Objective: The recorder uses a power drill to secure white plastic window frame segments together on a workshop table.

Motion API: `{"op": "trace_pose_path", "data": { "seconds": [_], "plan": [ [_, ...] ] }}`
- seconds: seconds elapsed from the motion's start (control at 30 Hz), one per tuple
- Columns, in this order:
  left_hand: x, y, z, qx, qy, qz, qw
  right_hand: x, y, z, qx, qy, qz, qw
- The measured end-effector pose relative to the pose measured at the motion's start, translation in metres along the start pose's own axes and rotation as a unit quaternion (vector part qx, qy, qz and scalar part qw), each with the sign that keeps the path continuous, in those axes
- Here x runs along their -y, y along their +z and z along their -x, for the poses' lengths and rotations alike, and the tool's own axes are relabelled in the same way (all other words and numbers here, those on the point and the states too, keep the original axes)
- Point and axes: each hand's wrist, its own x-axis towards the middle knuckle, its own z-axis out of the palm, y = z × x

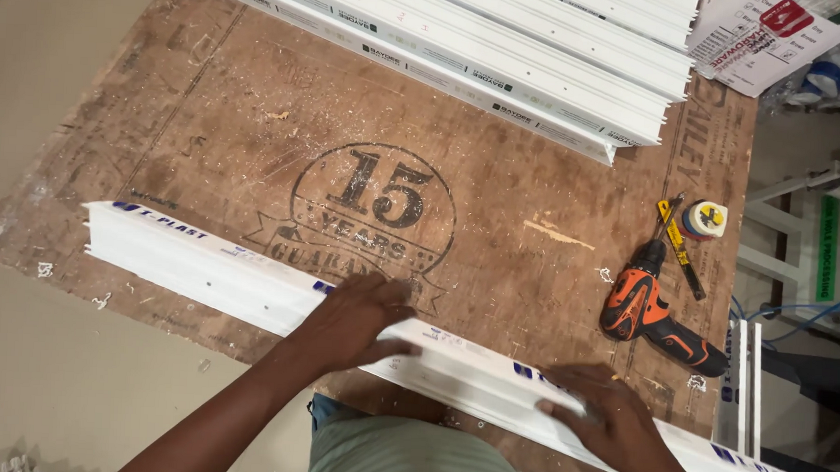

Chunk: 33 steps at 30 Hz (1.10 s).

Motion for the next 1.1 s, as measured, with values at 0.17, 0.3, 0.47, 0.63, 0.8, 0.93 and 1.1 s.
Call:
{"op": "trace_pose_path", "data": {
  "seconds": [0.17,0.3,0.47,0.63,0.8,0.93,1.1],
  "plan": [
    [-0.005,0.0,-0.003,-0.003,-0.047,0.002,0.999,-0.006,-0.001,0.007,-0.041,-0.067,0.03,0.996],
    [-0.025,-0.009,0.0,0.108,-0.076,-0.045,0.99,-0.003,0.015,0.012,0.053,0.008,0.174,0.983],
    [-0.016,0.02,0.012,0.104,-0.059,-0.101,0.988,-0.009,0.029,0.017,0.051,0.034,0.233,0.971],
    [-0.028,0.013,0.017,0.068,-0.047,-0.063,0.995,-0.019,0.023,0.019,0.066,0.025,0.206,0.976],
    [-0.043,0.021,0.017,-0.081,0.031,0.022,0.996,-0.051,0.01,0.032,0.076,0.035,0.225,0.971],
    [-0.044,0.049,0.004,-0.123,0.085,0.022,0.989,-0.038,-0.001,0.042,0.135,0.137,0.247,0.95],
    [-0.042,0.07,-0.013,-0.108,0.135,-0.008,0.985,-0.028,0.005,0.038,0.106,0.11,0.196,0.969]
  ]
}}
